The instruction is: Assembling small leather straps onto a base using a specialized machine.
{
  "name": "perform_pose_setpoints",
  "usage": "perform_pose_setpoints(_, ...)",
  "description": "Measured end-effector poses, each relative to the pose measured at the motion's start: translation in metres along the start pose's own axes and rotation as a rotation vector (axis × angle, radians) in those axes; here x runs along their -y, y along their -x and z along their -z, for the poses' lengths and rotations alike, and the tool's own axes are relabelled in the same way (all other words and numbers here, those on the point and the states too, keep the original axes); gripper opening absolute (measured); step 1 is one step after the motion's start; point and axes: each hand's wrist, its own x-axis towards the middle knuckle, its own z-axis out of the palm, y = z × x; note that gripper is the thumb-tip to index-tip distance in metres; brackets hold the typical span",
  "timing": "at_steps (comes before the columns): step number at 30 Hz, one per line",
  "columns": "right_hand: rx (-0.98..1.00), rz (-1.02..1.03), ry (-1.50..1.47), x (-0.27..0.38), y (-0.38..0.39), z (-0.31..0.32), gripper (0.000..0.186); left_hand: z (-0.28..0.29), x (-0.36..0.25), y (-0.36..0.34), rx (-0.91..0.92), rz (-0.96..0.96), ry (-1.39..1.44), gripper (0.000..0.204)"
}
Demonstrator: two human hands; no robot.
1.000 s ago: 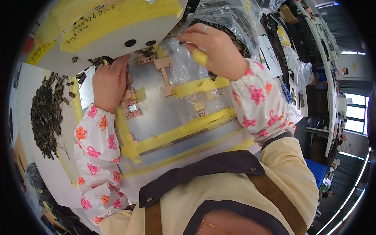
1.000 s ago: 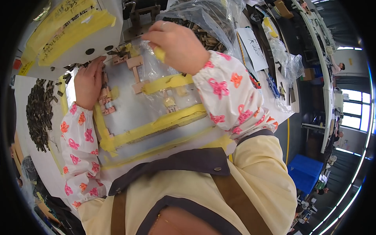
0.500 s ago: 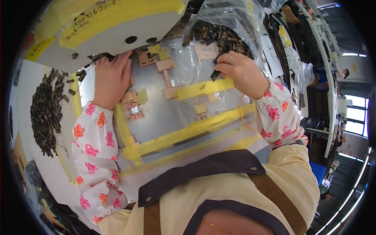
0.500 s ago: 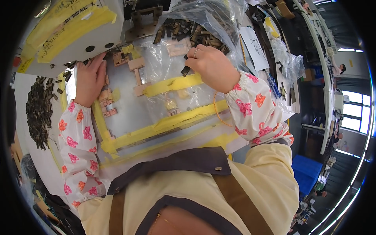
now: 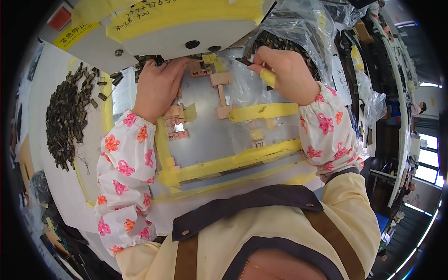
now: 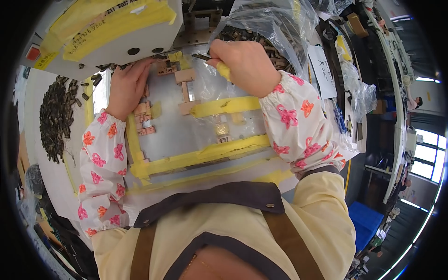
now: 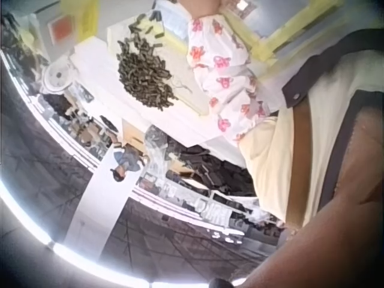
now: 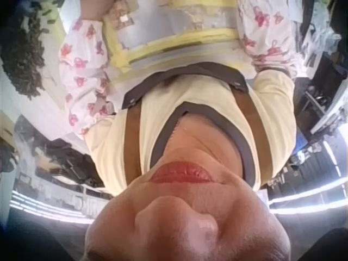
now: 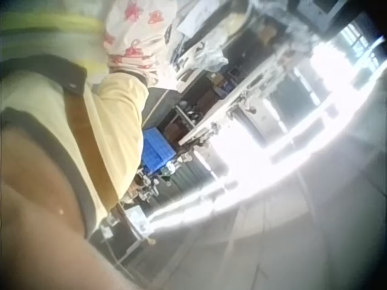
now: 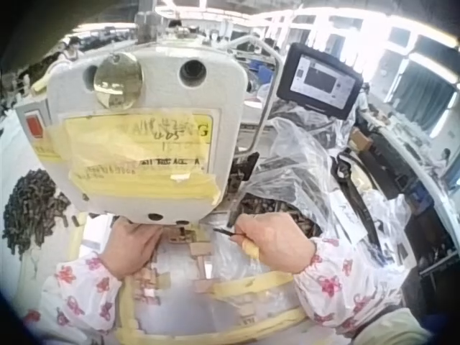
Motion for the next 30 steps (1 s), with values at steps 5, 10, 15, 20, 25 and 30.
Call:
perform_pose_setpoints(5,0.065,0.086,0.262,-0.005,-0.011,-0.011,0.013,-0.002,0.002,0.002,0.012,0.020,0.051,0.015)
perform_pose_setpoints(10,0.071,-0.030,0.365,-0.029,0.004,0.010,0.014,-0.001,0.002,0.002,0.064,0.044,0.049,0.016)
perform_pose_setpoints(15,0.017,-0.132,0.348,-0.024,0.007,0.011,0.014,-0.004,0.003,0.001,0.002,0.019,0.072,0.019)
perform_pose_setpoints(20,0.015,-0.037,-0.050,0.001,-0.012,-0.013,0.015,0.005,-0.001,0.003,0.114,0.139,0.136,0.019)
perform_pose_setpoints(25,0.013,0.025,-0.202,0.005,-0.027,-0.042,0.015,0.002,-0.004,0.002,0.114,0.273,0.212,0.020)
perform_pose_setpoints(30,0.133,0.090,-0.163,0.008,-0.029,-0.037,0.016,0.004,-0.005,0.003,0.066,0.211,0.151,0.016)
